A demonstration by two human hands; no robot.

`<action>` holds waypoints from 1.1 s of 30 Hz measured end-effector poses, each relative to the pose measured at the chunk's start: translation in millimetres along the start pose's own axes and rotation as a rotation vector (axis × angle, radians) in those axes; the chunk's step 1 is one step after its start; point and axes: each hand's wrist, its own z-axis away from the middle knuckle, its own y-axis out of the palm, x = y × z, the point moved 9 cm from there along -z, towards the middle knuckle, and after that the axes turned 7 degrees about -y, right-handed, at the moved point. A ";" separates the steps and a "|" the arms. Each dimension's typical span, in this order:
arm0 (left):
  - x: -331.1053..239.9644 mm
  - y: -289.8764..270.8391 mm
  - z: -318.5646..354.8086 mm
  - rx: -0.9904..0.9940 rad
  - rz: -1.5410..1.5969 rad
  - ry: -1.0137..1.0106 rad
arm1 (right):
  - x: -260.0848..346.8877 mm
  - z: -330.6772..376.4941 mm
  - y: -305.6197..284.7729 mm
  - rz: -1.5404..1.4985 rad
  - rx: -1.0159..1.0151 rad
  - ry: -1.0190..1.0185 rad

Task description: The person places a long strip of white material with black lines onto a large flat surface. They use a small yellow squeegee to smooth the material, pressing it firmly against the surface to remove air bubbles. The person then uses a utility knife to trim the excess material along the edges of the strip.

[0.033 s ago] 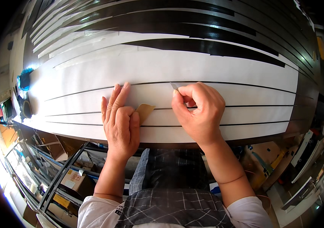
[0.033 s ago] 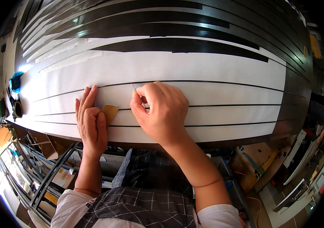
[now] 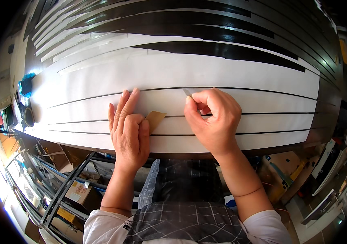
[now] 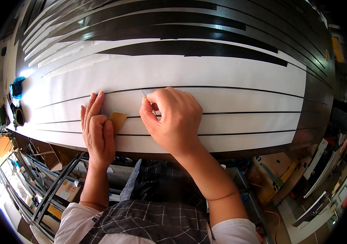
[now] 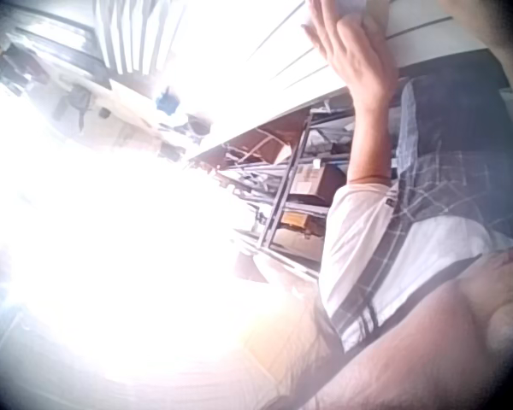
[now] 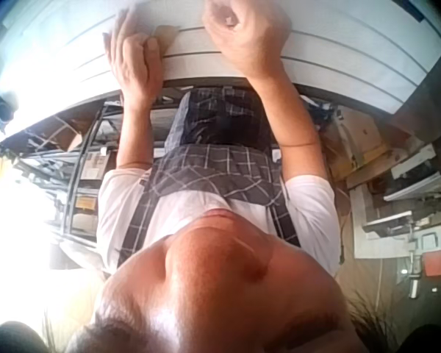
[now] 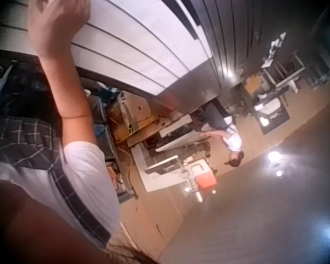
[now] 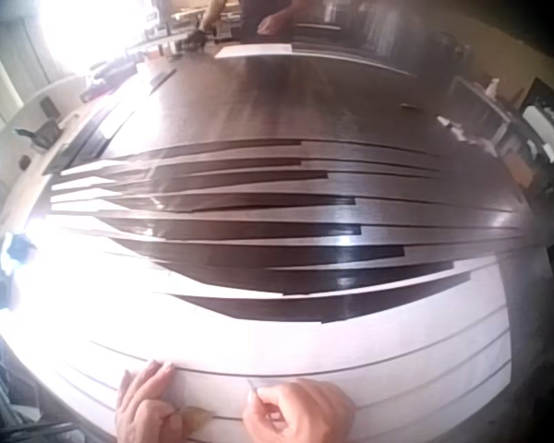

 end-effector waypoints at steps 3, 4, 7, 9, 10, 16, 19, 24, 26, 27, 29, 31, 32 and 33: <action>-0.2 0.4 -0.3 -0.004 -0.002 0.005 | -0.2 0.1 -0.1 0.025 0.016 -0.005; -0.4 0.4 -0.9 -0.002 -0.002 0.004 | -0.4 -0.2 0.0 0.022 0.017 -0.002; -0.3 0.2 -1.4 0.002 -0.003 0.000 | -0.5 -1.0 0.6 0.015 0.019 0.001; 0.8 -0.9 0.6 0.001 -0.005 -0.006 | 0.9 -0.6 2.0 0.010 0.023 -0.005; 0.4 -0.8 0.1 0.002 -0.004 -0.004 | 0.8 -0.6 1.7 0.017 0.024 -0.006; 0.5 -0.6 -0.7 0.002 0.000 0.000 | -2.5 0.7 -0.3 -0.005 -0.011 0.025; 0.8 -0.1 -0.4 0.003 -0.004 -0.003 | -1.5 0.4 -0.2 -0.005 0.005 0.010; -0.1 -0.5 -0.9 0.002 -0.001 -0.004 | -1.0 -0.3 0.6 0.006 0.012 -0.002; 0.4 -0.5 -0.9 0.001 0.000 -0.006 | -1.3 0.2 1.2 0.021 0.017 0.001; 0.9 -0.4 -0.7 0.002 0.000 -0.007 | -1.4 0.4 1.5 0.028 0.019 0.003; 1.3 -0.1 -0.2 0.002 0.001 -0.008 | -1.0 0.2 1.5 0.042 0.023 0.004; 1.3 0.1 -0.3 0.005 -0.006 -0.010 | -1.4 0.3 0.9 0.047 0.015 0.008; 1.0 0.2 -0.4 0.007 -0.009 -0.010 | -1.9 0.7 0.6 0.045 0.004 0.012; 0.7 0.2 -0.6 0.008 -0.008 -0.010 | -2.4 0.9 -0.2 0.044 -0.007 0.015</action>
